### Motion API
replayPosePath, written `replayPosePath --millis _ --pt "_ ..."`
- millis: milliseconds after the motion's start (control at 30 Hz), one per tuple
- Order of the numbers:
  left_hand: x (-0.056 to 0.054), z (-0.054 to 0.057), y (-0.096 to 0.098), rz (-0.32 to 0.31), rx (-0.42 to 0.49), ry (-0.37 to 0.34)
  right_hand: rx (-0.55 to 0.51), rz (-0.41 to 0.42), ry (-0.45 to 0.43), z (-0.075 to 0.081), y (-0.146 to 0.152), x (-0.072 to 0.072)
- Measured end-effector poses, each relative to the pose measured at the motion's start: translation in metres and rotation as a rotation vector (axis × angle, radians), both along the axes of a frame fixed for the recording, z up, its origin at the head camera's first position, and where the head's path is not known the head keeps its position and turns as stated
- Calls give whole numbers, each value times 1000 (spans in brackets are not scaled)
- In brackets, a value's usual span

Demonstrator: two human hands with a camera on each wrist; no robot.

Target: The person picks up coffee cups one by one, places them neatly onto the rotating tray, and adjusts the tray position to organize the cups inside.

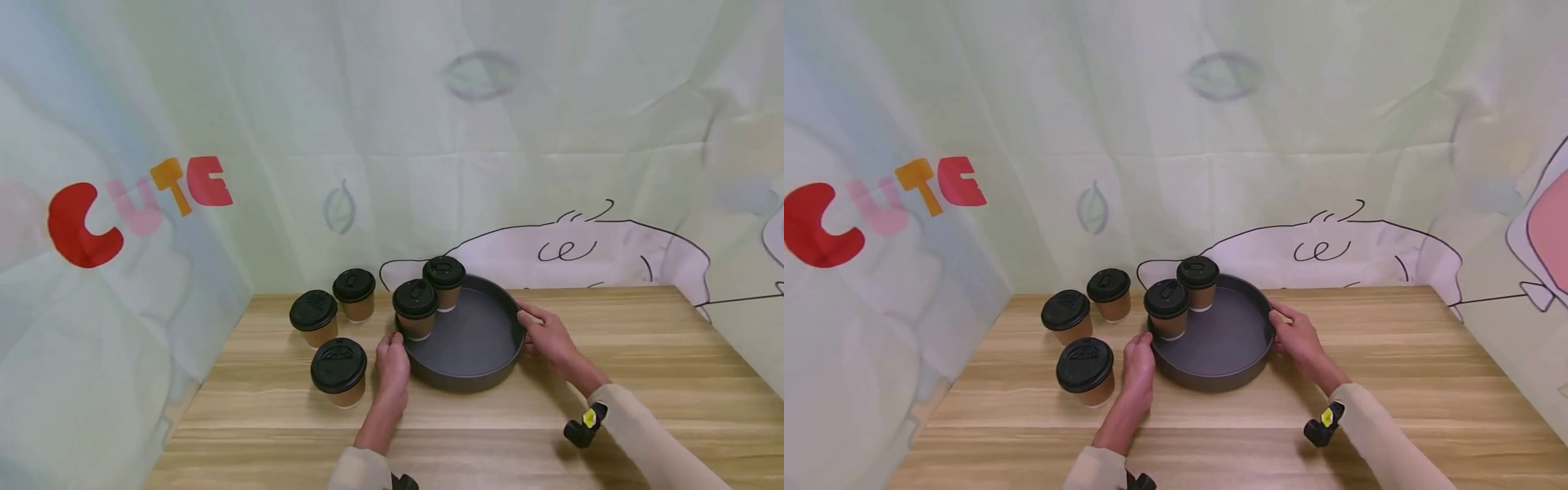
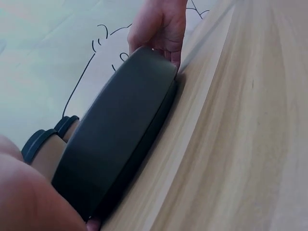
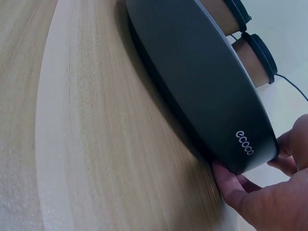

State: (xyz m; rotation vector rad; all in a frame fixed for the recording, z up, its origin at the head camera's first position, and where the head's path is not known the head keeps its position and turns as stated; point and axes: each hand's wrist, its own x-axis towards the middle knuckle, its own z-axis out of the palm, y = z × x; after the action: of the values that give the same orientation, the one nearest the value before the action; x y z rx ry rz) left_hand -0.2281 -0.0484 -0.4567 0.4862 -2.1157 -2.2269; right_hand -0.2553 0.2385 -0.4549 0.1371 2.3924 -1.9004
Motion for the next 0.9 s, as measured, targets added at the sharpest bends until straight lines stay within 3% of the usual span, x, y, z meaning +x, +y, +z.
replayPosePath --millis 300,433,600,733,900 --pt "22 15 -1 -15 -88 32 -18 6 17 -1 1 0" --pt "35 31 -3 -32 -110 80 -30 12 22 -2 2 -2" --pt "48 58 -10 -46 -132 184 -33 13 27 -3 3 -2" --pt "52 76 -24 -41 -183 293 -40 11 31 -2 2 -2" --pt "47 83 -59 -37 -285 426 -47 15 30 -1 0 -1"
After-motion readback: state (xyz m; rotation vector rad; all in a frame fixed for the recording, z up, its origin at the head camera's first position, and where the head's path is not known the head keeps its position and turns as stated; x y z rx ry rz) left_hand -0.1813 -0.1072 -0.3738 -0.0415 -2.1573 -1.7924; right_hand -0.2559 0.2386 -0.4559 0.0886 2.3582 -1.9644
